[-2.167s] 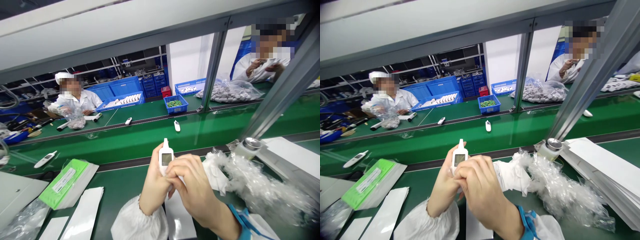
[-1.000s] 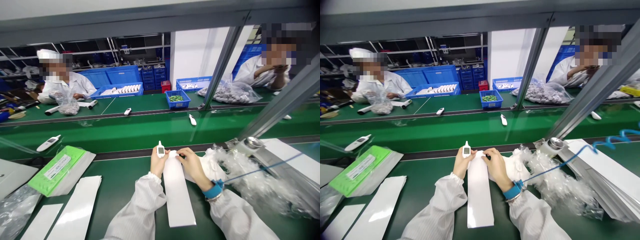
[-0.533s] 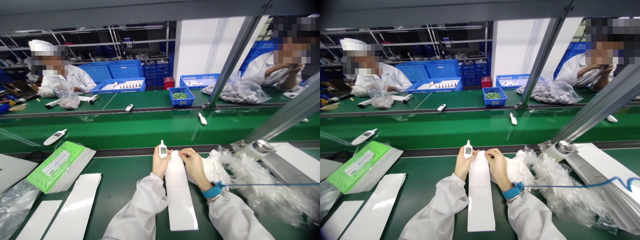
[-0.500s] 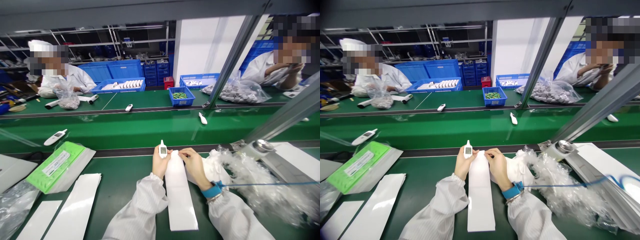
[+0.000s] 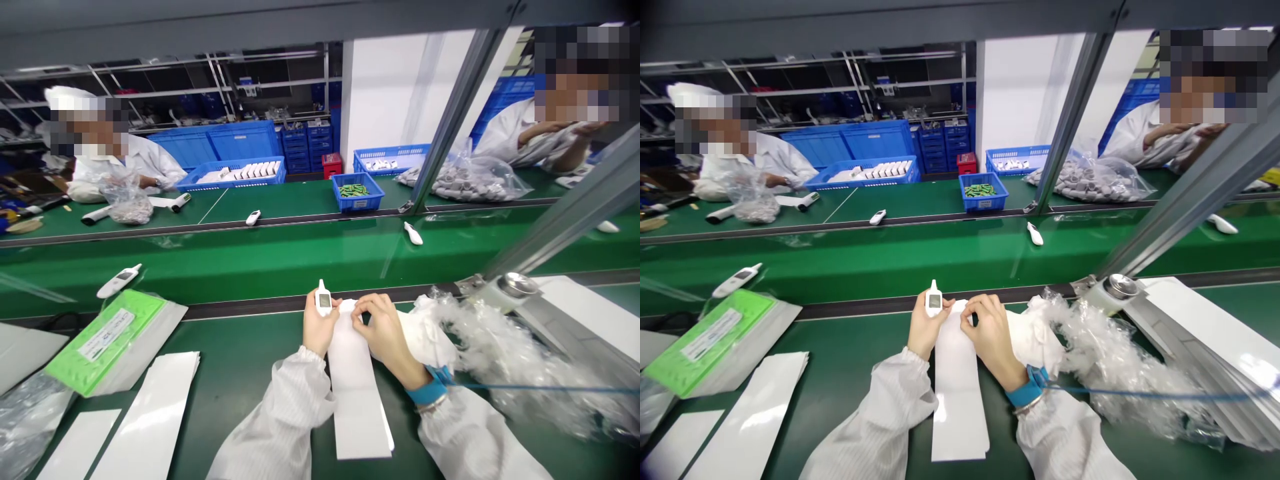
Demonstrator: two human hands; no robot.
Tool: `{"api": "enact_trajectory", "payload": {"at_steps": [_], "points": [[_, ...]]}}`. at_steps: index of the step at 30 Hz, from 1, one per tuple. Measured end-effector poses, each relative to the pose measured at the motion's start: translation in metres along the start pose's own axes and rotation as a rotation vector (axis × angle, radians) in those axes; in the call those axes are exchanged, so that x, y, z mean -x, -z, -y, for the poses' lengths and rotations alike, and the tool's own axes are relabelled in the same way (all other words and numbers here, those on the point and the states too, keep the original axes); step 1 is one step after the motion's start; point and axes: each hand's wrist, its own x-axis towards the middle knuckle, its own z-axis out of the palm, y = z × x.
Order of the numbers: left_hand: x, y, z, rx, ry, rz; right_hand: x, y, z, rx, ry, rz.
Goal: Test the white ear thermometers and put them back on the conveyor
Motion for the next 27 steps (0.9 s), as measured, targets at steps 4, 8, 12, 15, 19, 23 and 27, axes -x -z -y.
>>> {"api": "enact_trajectory", "payload": {"at_steps": [4, 8, 12, 15, 19, 23, 27], "points": [[0.0, 0.0, 0.0, -0.005, 0.006, -0.001, 0.003, 0.0, 0.0, 0.003, -0.01, 0.048], [0.0, 0.0, -0.001, -0.017, 0.015, 0.003, -0.008, -0.001, -0.002, -0.049, -0.076, 0.075], [0.002, -0.001, -0.016, -0.027, 0.043, 0.045, -0.019, 0.013, 0.019, -0.195, -0.119, 0.118], [0.012, -0.003, -0.043, -0.012, 0.08, 0.168, -0.019, 0.035, 0.053, -0.322, -0.118, 0.18], [0.04, -0.008, -0.087, 0.003, 0.102, 0.375, -0.012, 0.063, 0.095, -0.395, 0.018, 0.191], [0.065, -0.013, -0.115, -0.048, 0.132, 0.468, -0.005, 0.073, 0.112, -0.298, 0.168, 0.003], [0.076, -0.017, -0.126, -0.078, 0.154, 0.515, -0.003, 0.074, 0.114, -0.282, 0.232, -0.044]]}}
